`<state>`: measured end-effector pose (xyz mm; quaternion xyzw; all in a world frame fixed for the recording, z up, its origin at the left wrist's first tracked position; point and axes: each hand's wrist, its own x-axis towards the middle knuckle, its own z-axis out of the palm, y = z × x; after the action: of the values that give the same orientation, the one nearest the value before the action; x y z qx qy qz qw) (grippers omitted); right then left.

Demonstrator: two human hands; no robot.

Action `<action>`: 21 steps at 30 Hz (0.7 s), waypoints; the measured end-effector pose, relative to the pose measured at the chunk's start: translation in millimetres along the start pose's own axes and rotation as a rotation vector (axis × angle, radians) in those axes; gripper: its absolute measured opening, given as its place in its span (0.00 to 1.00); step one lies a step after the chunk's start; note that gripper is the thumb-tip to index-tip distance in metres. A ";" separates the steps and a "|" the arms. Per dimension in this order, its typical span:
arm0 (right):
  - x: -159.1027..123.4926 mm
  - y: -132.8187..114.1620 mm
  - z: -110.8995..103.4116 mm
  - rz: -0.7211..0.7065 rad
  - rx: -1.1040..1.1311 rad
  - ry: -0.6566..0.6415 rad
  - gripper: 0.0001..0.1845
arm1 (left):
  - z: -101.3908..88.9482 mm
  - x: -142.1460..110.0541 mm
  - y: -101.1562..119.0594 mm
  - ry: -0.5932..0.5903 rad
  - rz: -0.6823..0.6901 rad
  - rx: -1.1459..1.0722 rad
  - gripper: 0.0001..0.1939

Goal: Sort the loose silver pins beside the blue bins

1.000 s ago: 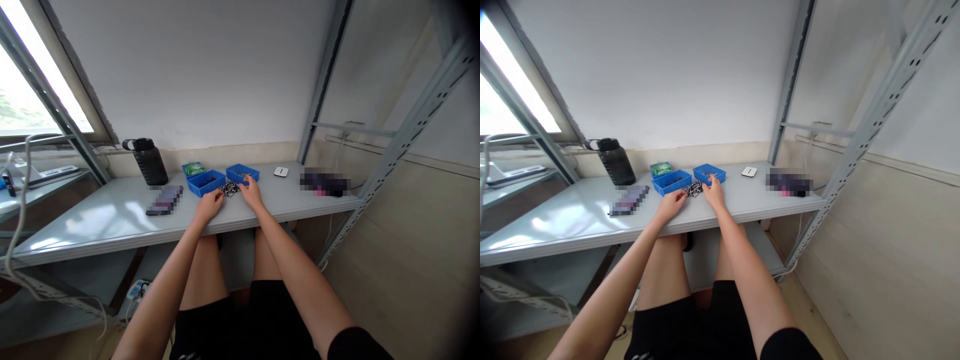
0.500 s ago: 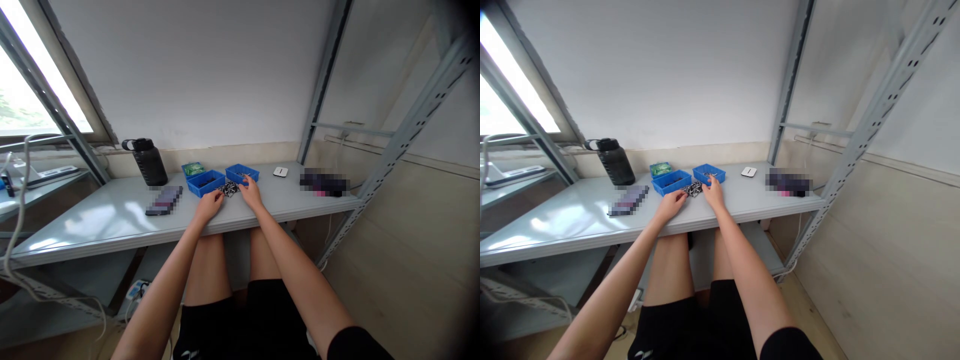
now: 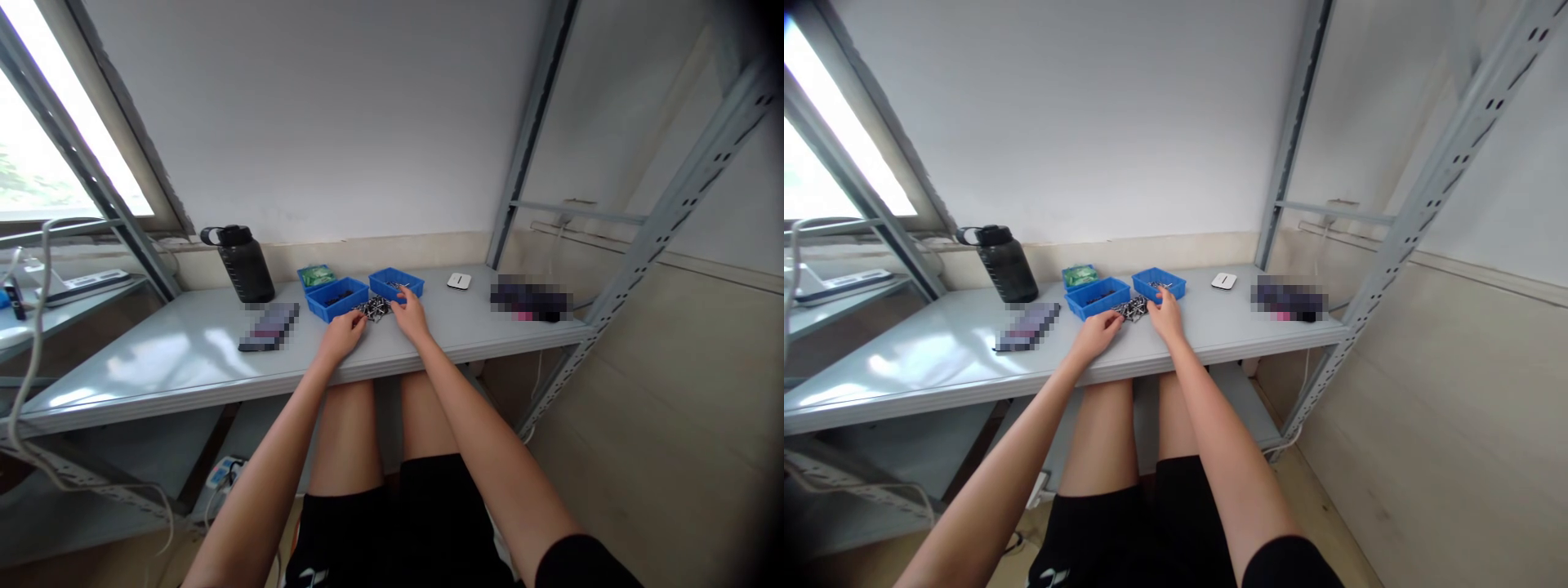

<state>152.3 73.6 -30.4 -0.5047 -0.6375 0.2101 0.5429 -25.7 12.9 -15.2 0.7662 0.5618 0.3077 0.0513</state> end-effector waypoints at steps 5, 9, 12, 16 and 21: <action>-0.4 -1.0 -0.3 0.004 -0.011 -0.001 0.25 | 0.2 0.1 -0.5 -0.002 0.002 0.005 0.12; -0.2 0.0 -0.6 0.000 -0.031 -0.013 0.25 | 0.8 0.0 -1.8 -0.006 0.001 0.006 0.13; 0.7 1.1 -0.8 -0.008 -0.059 -0.034 0.24 | 0.8 -0.1 -1.9 -0.009 0.001 0.008 0.13; 0.6 1.0 -0.7 -0.046 -0.111 -0.125 0.15 | 0.6 0.0 -1.4 -0.014 0.005 0.014 0.13; -5.1 -3.7 -1.1 -0.140 -0.191 -0.322 0.16 | 0.6 -0.3 -0.9 -0.016 0.012 0.024 0.12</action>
<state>151.2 67.4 -29.5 -0.4683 -0.7665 0.1885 0.3970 -26.2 13.1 -16.2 0.7725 0.5606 0.2950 0.0446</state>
